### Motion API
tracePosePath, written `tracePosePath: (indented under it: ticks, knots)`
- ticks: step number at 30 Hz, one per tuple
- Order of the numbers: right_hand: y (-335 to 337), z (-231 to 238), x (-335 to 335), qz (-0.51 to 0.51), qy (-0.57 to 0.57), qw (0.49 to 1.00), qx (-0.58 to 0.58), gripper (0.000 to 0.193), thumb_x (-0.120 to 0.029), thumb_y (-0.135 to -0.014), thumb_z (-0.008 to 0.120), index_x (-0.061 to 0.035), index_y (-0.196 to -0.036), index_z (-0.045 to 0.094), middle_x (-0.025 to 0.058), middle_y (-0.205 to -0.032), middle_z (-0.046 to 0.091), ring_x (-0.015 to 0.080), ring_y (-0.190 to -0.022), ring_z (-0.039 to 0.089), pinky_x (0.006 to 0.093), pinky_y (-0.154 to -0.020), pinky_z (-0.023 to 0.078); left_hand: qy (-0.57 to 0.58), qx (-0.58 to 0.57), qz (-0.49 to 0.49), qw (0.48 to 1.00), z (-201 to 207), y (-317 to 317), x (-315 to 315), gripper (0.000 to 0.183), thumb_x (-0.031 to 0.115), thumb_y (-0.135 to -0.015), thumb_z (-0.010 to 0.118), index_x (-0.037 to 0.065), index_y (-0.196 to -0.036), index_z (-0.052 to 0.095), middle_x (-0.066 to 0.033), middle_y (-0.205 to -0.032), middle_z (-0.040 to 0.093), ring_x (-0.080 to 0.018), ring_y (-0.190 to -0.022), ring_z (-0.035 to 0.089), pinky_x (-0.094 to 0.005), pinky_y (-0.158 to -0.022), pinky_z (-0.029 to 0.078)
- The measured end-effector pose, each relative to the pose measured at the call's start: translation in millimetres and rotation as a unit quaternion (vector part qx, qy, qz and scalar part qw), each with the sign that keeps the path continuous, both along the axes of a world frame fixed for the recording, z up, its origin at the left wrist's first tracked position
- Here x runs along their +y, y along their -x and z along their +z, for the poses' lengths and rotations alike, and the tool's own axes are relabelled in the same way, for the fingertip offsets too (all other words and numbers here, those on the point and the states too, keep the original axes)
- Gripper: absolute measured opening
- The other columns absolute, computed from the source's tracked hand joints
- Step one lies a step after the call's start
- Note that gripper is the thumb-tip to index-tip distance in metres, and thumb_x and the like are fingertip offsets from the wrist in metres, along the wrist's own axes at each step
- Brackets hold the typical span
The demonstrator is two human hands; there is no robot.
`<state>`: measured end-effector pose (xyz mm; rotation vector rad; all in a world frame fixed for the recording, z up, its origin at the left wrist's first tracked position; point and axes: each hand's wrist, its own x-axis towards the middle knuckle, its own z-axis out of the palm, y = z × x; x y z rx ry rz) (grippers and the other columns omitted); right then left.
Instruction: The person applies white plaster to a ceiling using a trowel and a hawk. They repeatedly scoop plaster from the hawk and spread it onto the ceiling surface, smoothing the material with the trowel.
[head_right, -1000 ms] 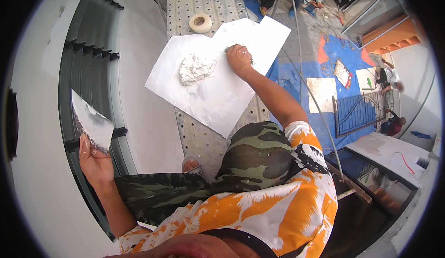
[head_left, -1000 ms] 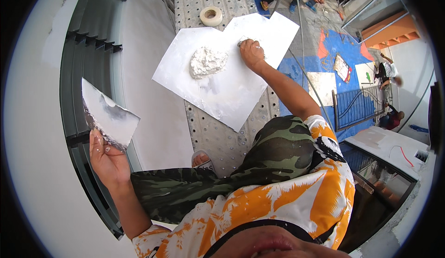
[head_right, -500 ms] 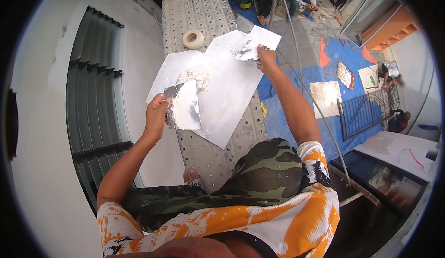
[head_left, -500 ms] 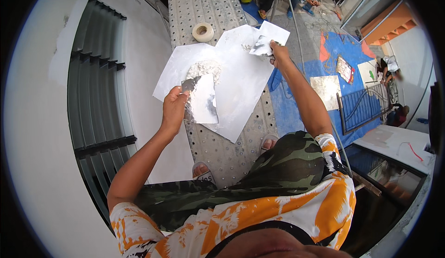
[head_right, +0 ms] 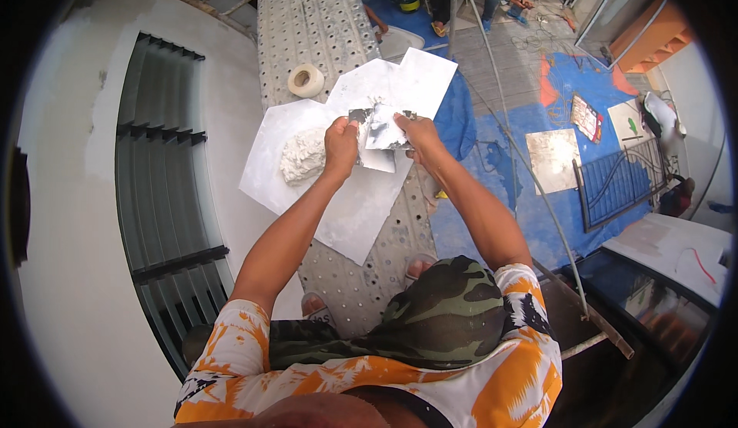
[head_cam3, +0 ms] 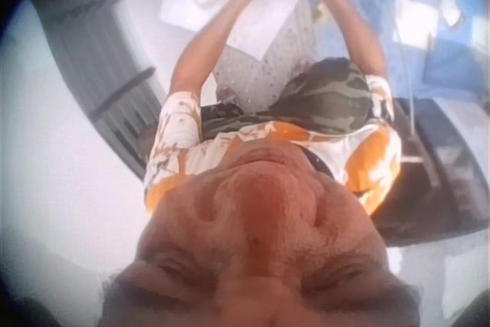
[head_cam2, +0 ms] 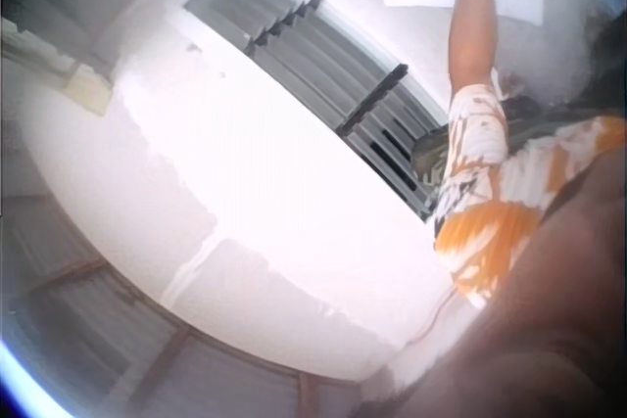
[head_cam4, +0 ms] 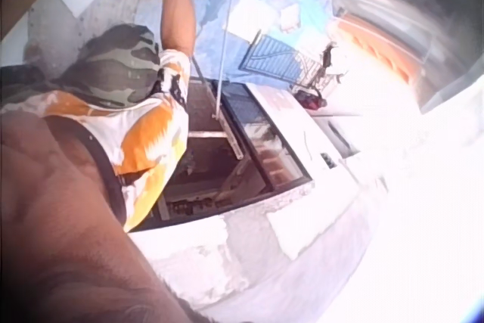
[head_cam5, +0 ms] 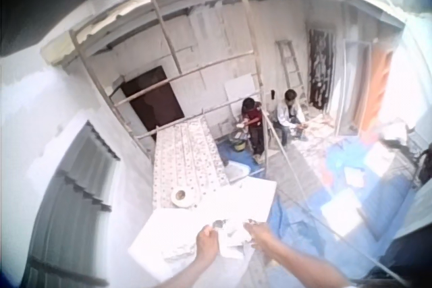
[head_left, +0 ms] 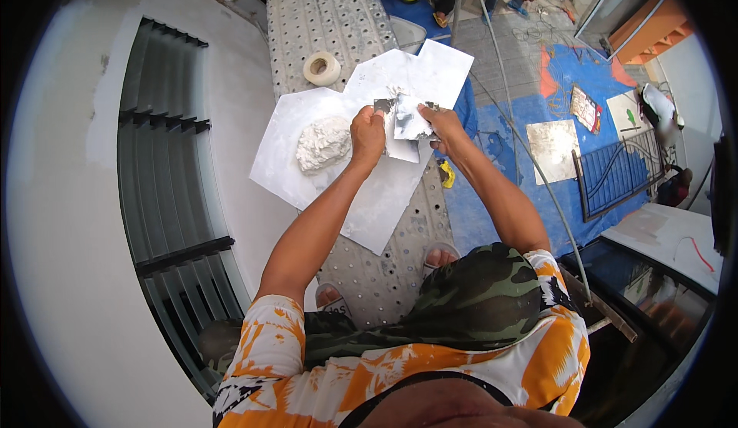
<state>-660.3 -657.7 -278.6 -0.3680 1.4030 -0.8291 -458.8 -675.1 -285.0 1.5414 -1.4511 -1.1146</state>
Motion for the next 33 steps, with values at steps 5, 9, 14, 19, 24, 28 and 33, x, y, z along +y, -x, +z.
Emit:
tracePosePath:
  ticks: [5, 9, 14, 19, 24, 28, 33]
  knots:
    - [25, 19, 16, -0.019, -0.002, 0.981, -0.195, 0.024, -0.027, -0.099, 0.070, -0.0048, -0.107, 0.068, 0.0045, -0.074, 0.069, 0.0105, -0.043, 0.057, 0.0256, -0.029, 0.032, -0.145, 0.092, 0.036, 0.985, -12, -7, -45, 0.013, 0.008, -0.100, 0.057, 0.004, -0.093, 0.068, 0.0001, -0.082, 0.066, -0.0096, -0.067, 0.054, -0.0291, -0.063, 0.043]
    - [54, 38, 17, -0.106, 0.102, 0.968, -0.203, 0.019, -0.013, -0.099, 0.066, 0.0006, -0.112, 0.065, 0.0083, -0.081, 0.072, 0.0153, -0.058, 0.068, 0.0301, -0.041, 0.050, -0.417, 0.244, 0.131, 0.866, -2, -16, -59, 0.015, 0.008, -0.101, 0.049, 0.002, -0.103, 0.063, -0.0034, -0.079, 0.063, -0.0114, -0.059, 0.052, -0.0260, -0.050, 0.041]
    - [21, 44, 18, -0.110, 0.312, 0.922, 0.203, 0.031, -0.008, -0.094, 0.068, 0.0015, -0.123, 0.059, 0.0182, -0.091, 0.074, 0.0287, -0.080, 0.076, 0.0406, -0.068, 0.059, -0.559, 0.530, 0.138, 0.622, 3, -25, -51, 0.022, 0.015, -0.104, 0.039, 0.000, -0.096, 0.053, -0.0028, -0.071, 0.057, -0.0081, -0.048, 0.046, -0.0212, -0.034, 0.030]
    - [-42, 14, 25, 0.033, 0.464, 0.768, 0.441, 0.041, -0.010, -0.095, 0.065, -0.0001, -0.132, 0.052, 0.0285, -0.082, 0.069, 0.0483, -0.069, 0.069, 0.0507, -0.062, 0.055, -0.569, 0.580, 0.055, 0.581, 3, -23, -25, 0.027, 0.022, -0.104, 0.044, -0.002, -0.095, 0.052, -0.0017, -0.067, 0.055, -0.0082, -0.045, 0.046, -0.0216, -0.033, 0.031]
    - [-22, -7, 29, -0.035, 0.281, 0.891, 0.354, 0.042, -0.009, -0.094, 0.063, 0.0067, -0.131, 0.050, 0.0293, -0.088, 0.072, 0.0446, -0.077, 0.073, 0.0518, -0.070, 0.056, -0.523, 0.629, 0.152, 0.555, 20, -58, 6, 0.029, 0.023, -0.105, 0.047, -0.005, -0.102, 0.055, -0.0013, -0.066, 0.055, -0.0078, -0.044, 0.044, -0.0214, -0.034, 0.032]
    - [3, -3, 59, -0.142, 0.301, 0.938, 0.098, 0.035, -0.006, -0.097, 0.064, 0.0061, -0.129, 0.057, 0.0124, -0.114, 0.072, 0.0227, -0.096, 0.072, 0.0392, -0.079, 0.059, -0.521, 0.634, 0.154, 0.550, 16, -75, 28, 0.026, 0.021, -0.105, 0.046, -0.003, -0.104, 0.056, -0.0011, -0.067, 0.055, -0.0082, -0.045, 0.045, -0.0219, -0.034, 0.032]
    - [21, 4, 110, -0.206, 0.200, 0.951, -0.115, 0.033, -0.004, -0.099, 0.065, 0.0018, -0.130, 0.058, 0.0122, -0.116, 0.071, 0.0193, -0.095, 0.073, 0.0352, -0.080, 0.063, -0.438, 0.459, 0.196, 0.748, 1, -62, 68, 0.016, 0.022, -0.110, 0.048, 0.011, -0.111, 0.059, -0.0030, -0.090, 0.063, -0.0134, -0.065, 0.057, -0.0239, -0.046, 0.042]
